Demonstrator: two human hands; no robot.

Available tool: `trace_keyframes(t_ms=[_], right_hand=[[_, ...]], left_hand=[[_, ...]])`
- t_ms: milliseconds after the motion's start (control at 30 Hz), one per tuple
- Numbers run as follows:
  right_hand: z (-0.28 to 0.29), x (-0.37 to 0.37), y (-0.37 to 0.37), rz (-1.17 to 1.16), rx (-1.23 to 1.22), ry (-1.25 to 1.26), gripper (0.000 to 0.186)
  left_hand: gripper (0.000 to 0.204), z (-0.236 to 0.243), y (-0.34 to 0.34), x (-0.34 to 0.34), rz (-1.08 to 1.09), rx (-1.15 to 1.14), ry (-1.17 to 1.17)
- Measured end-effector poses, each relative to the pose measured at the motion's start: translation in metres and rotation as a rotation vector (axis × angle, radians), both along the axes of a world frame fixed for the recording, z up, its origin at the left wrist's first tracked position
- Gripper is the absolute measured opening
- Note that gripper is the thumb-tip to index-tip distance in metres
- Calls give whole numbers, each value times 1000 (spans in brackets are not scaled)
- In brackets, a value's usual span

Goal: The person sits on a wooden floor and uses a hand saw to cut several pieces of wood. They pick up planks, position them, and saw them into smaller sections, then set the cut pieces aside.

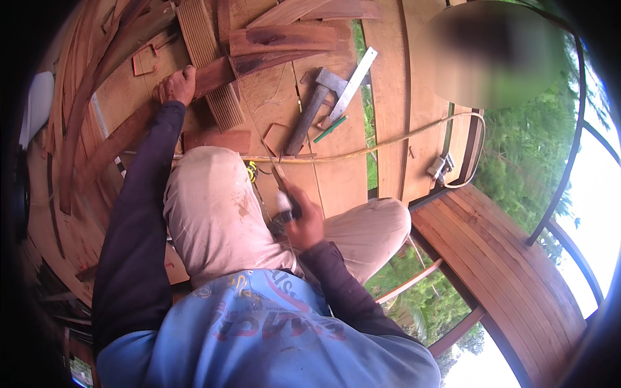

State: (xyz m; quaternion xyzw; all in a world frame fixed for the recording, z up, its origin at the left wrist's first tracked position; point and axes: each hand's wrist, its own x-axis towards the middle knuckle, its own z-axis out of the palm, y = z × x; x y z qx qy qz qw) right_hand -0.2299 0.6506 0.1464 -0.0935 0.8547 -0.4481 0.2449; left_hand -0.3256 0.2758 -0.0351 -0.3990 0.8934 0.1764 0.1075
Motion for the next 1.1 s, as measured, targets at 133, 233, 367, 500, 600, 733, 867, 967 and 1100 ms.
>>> trace_keyframes(t_ms=[133, 233, 367, 500, 600, 733, 867, 967, 1100], right_hand=[[-46, -97, -96, -31, -99, 129, 39], [-43, -81, -88, 5, -121, 139, 44], [6, 12, 7, -26, -50, 3, 43], [-14, -23, -17, 9, -18, 34, 42], [-48, -94, -88, 16, -99, 130, 45], [-35, -72, -71, 35, -115, 81, 48], [12, -1, 13, -48, 6, -13, 40], [-10, -36, -15, 38, -39, 65, 39], [-40, -115, -111, 24, -112, 62, 42]], left_hand=[[65, 2, 10, -18, -16, 4, -18], [65, 1, 7, -4, -18, -9, -44], [64, 3, -2, -2, 3, -28, 4], [64, 7, 2, -10, -19, -54, 37], [64, 1, -1, -18, -13, -26, 1], [65, -4, -6, -8, 9, -21, -19], [64, 1, -5, -12, 41, -12, 0], [63, 5, -4, -14, 29, -32, 16], [64, -33, -14, -9, -32, -15, 99]])
